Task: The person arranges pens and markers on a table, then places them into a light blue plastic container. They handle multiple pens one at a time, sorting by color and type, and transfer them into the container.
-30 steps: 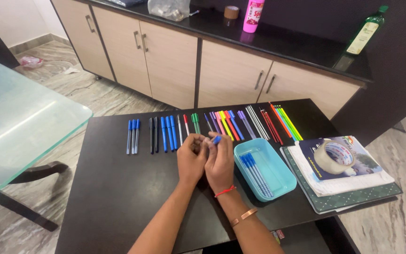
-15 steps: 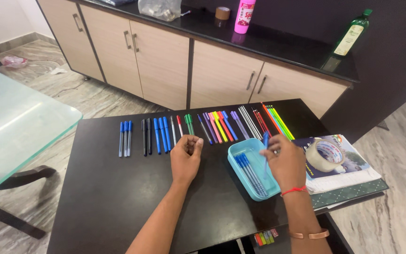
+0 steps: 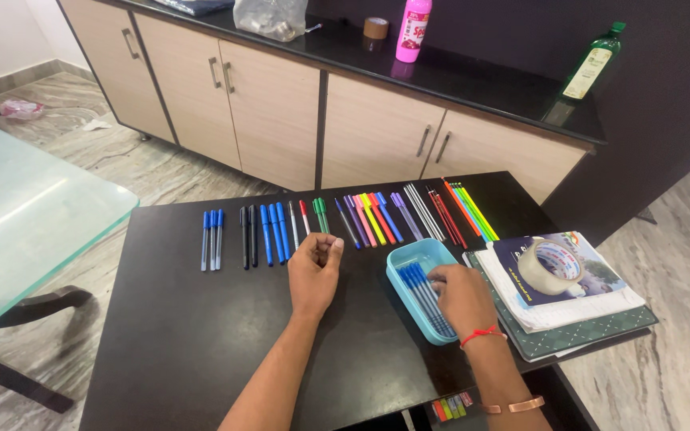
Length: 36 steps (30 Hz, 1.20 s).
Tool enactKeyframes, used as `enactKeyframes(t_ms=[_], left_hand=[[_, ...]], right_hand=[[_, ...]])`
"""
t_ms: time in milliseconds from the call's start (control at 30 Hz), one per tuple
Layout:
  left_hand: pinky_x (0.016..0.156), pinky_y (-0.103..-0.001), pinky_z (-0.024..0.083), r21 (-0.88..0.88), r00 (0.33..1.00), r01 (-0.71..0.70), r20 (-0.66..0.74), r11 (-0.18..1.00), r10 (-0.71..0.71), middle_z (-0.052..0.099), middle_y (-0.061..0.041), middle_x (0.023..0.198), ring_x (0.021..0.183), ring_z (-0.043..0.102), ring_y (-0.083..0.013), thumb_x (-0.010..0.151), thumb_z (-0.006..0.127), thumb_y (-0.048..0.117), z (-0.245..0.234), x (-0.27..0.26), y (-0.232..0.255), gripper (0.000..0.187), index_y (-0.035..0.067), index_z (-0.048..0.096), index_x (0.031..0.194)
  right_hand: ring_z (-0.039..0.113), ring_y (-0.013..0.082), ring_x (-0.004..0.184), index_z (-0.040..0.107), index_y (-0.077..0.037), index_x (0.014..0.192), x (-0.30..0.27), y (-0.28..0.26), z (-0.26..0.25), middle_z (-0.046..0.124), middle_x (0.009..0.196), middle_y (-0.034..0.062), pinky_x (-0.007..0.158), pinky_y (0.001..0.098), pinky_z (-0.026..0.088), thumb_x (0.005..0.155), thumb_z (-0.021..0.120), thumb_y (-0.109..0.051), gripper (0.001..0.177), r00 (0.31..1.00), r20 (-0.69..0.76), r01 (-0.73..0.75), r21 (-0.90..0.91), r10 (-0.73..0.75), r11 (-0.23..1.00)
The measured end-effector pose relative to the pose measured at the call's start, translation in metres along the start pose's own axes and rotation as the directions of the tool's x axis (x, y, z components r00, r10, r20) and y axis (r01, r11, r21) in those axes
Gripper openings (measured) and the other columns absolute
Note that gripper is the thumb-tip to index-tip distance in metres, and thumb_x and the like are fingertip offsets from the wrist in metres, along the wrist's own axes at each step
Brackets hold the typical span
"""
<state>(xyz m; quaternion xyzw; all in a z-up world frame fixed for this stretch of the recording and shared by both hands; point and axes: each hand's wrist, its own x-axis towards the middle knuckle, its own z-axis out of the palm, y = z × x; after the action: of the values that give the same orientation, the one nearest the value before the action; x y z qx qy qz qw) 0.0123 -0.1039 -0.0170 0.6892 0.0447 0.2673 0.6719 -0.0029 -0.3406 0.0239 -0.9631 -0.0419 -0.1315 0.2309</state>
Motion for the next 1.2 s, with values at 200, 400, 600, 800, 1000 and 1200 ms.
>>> enactKeyframes(t_ms=[200,400,600,800,1000,1200], left_hand=[[0.055,-0.021,0.044,-0.034,1.000,-0.001,-0.004,0.999,0.001,0.065,0.003,0.071,0.060,0.054,-0.0017,0.093,0.073,0.014,-0.001,0.000,0.000,0.014,0.002,0.069,0.091],[0.057,-0.022,0.044,-0.116,0.999,-0.002,-0.046,0.993,-0.004,0.061,0.003,0.073,0.063,0.054,-0.0032,0.097,0.069,0.016,-0.003,0.001,0.003,0.015,0.002,0.068,0.093],[0.060,-0.027,0.044,-0.166,0.981,-0.079,-0.187,0.983,0.048,0.057,-0.002,0.070,0.065,0.052,-0.0087,0.108,0.048,0.022,-0.006,0.003,0.000,0.021,0.004,0.058,0.108],[0.059,-0.030,0.047,-0.116,0.971,0.007,-0.237,0.993,-0.034,0.061,-0.005,0.072,0.065,0.056,-0.0116,0.107,0.051,0.021,-0.005,0.005,-0.004,0.018,0.004,0.057,0.111],[0.067,-0.031,0.056,-0.086,0.976,-0.045,-0.218,0.995,0.025,0.073,-0.011,0.086,0.077,0.071,-0.0161,0.104,0.052,0.016,-0.003,0.008,0.002,0.014,0.003,0.057,0.108],[0.063,-0.032,0.055,0.101,0.986,-0.031,-0.161,0.994,0.047,0.071,-0.012,0.078,0.066,0.067,-0.0163,0.098,0.065,0.015,-0.017,-0.001,0.032,0.012,0.004,0.066,0.102]], right_hand=[[0.071,0.0373,0.086,0.078,-0.006,0.096,-0.001,-0.034,-0.016,0.075,0.092,0.0180,0.075,0.0437,0.055,0.084,0.071,-0.004,0.015,0.979,-0.174,0.111,0.039,-0.103,0.993],[0.074,0.0249,0.073,0.074,-0.004,0.099,0.010,-0.103,0.011,0.074,0.083,0.0127,0.065,0.0367,0.055,0.092,0.068,-0.015,0.014,0.965,-0.232,0.221,0.464,-0.123,0.858],[0.059,0.0195,0.060,0.072,-0.001,0.094,0.048,-0.146,0.083,0.067,0.070,0.0124,0.059,0.0355,0.046,0.101,0.061,-0.025,0.027,0.979,-0.203,0.126,0.593,-0.003,0.795],[0.060,0.0130,0.063,0.068,0.000,0.093,0.060,-0.146,0.133,0.068,0.071,0.0086,0.059,0.0318,0.047,0.102,0.061,-0.026,0.029,0.967,-0.253,0.164,0.712,0.032,0.683],[0.061,0.0109,0.065,0.067,0.000,0.095,0.059,-0.147,0.139,0.068,0.072,0.0087,0.059,0.0291,0.049,0.103,0.059,-0.026,0.028,0.969,-0.245,0.183,0.772,0.020,0.609],[0.064,0.0067,0.070,0.067,-0.001,0.097,0.059,-0.146,0.132,0.070,0.076,0.0042,0.061,0.0266,0.050,0.105,0.057,-0.026,0.028,0.943,-0.329,0.305,0.785,-0.054,0.539]])
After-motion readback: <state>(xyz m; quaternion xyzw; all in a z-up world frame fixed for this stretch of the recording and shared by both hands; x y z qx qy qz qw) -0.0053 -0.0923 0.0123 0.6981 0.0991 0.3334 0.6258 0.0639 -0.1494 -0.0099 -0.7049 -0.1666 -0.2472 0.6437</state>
